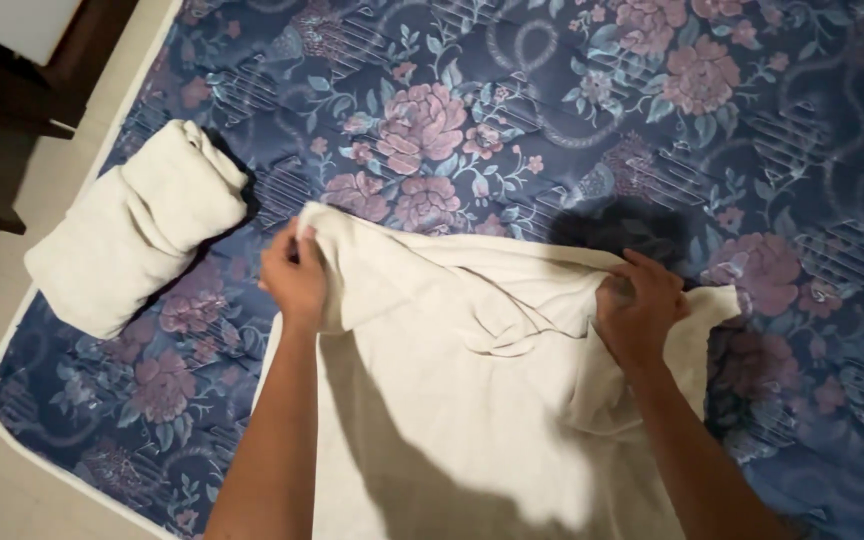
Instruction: The person folds a white towel on a bed. They spread the towel flat, fold the sides inward, and then fold it in half multiple times to create a compact rectangular shape.
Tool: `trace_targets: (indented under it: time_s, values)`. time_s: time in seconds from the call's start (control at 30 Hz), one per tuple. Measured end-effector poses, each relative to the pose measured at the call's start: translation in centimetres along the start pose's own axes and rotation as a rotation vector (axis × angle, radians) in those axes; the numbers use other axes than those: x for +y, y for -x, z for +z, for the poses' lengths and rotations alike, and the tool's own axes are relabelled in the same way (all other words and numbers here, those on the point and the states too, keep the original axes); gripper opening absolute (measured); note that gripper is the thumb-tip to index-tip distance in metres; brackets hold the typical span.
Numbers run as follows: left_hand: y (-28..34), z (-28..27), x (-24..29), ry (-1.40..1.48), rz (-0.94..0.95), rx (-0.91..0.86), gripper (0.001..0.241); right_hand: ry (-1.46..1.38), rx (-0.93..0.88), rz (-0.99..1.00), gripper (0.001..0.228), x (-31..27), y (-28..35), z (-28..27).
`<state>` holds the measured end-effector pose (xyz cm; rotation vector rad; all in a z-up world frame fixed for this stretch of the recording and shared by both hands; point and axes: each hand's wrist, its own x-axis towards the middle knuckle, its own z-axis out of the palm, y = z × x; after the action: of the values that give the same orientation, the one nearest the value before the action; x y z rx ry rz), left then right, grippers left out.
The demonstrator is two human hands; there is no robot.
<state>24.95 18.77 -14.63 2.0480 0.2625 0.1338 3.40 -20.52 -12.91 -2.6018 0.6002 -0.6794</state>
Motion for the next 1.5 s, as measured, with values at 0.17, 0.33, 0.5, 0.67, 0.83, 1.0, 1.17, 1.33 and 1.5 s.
trace_targets:
  time_s: [0.17, 0.33, 0.5, 0.67, 0.83, 1.0, 1.17, 1.33, 1.5]
  values:
    - [1.6, -0.3, 1.4, -0.405, 0.187, -0.041, 0.044, -0.114, -0.146, -0.021, 0.03, -0.8, -0.4, -0.3]
    - [3.7, -0.6, 4.1, -0.564, 0.347, -0.076, 0.047, -0.128, -0.166, -0.031, 0.032, -0.4, 0.5, -0.5]
    - [7.9, 0.1, 8.1, -0.441, 0.589, -0.427, 0.042, -0.09, -0.14, -0.148, 0.049, 0.5, 1.7, -1.1]
    - [11.7, 1.0, 9.9, -0.322, 0.673, -0.667, 0.046, -0.079, -0.213, -0.111, 0.045, 1.2, 2.7, -3.0]
    - [14.8, 2.0, 11.6, -0.275, 0.755, -0.904, 0.063, -0.113, -0.306, -0.132, 0.041, 1.3, 3.9, -5.9]
    - [17.0, 4.3, 8.9, -0.407, 0.92, -0.846, 0.04, -0.281, -0.269, -0.308, 0.017, 0.6, 3.6, -8.8]
    - [18.1, 5.2, 11.3, -0.421, 0.798, -0.757, 0.018, -0.191, -0.081, -0.247, 0.013, 1.4, 3.5, -10.2]
    - [19.0, 6.8, 12.3, -0.427, 0.734, -0.607, 0.012, -0.117, 0.154, -0.081, 0.011, 5.2, 3.5, -10.2]
    - [20.7, 10.1, 14.4, -0.373, 0.769, -0.554, 0.017, -0.149, 0.048, -0.008, 0.013, 6.3, 4.0, -11.2]
